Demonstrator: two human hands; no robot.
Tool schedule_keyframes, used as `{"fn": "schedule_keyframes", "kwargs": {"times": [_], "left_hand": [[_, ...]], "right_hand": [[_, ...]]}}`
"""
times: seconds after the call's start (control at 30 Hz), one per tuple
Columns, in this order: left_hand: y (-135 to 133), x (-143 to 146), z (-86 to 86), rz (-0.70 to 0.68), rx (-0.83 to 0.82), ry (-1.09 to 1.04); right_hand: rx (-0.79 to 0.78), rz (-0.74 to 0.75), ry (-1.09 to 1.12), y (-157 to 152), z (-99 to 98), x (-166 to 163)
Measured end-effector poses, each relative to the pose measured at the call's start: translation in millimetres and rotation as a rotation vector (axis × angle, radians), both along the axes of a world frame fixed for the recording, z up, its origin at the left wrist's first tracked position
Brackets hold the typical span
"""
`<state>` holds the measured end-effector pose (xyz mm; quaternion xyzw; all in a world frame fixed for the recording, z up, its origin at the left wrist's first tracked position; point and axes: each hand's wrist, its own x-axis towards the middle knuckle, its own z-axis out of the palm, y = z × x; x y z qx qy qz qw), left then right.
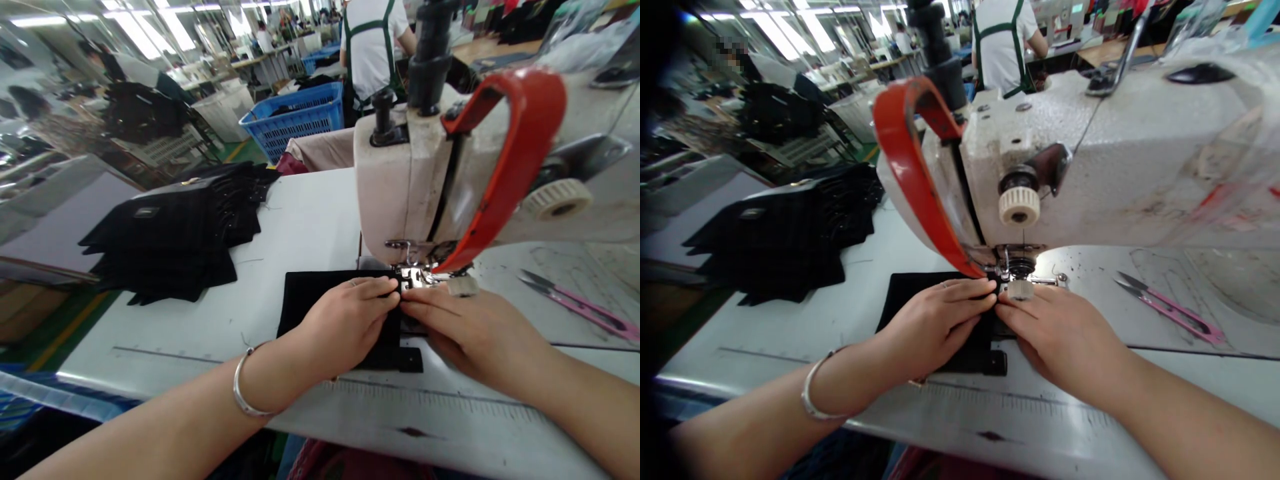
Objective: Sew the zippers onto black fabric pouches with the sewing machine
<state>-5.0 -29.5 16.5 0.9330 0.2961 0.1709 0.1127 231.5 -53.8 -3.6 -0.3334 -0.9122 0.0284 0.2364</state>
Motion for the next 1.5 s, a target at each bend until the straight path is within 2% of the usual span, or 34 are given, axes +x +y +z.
{"fn": "schedule_keyframes", "kwargs": {"times": [0.2, 0.4, 0.53, 0.7, 0.97, 1.1, 1.5], "left_hand": [[-1, 6, -6.3, 0.029, 0.079, 0.006], [-18, -7, 7.4, -0.021, -0.076, 0.088], [-30, -12, 1.8, -0.016, -0.046, 0.109], [-27, -8, -6.5, -0.018, -0.004, 0.115], [-33, -6, -4.3, 0.029, 0.066, -0.008], [-38, -4, -4.2, 0.039, 0.087, 0.002], [-35, -4, -4.0, 0.019, 0.0, -0.01]], "right_hand": [[-0.027, -0.058, -0.039, -1, -4.5, 3], [-0.007, -0.027, 0.011, 1, -4.0, 5], [0.021, 0.022, 0.043, 0, -2.8, 2], [-0.002, -0.019, 0.024, 0, -5.0, 2], [-0.036, -0.001, 0.027, 5, 1.2, 11], [-0.05, 0.016, 0.035, 6, 1.2, 13], [-0.05, 0.019, 0.062, 2, 5.5, 7]]}}
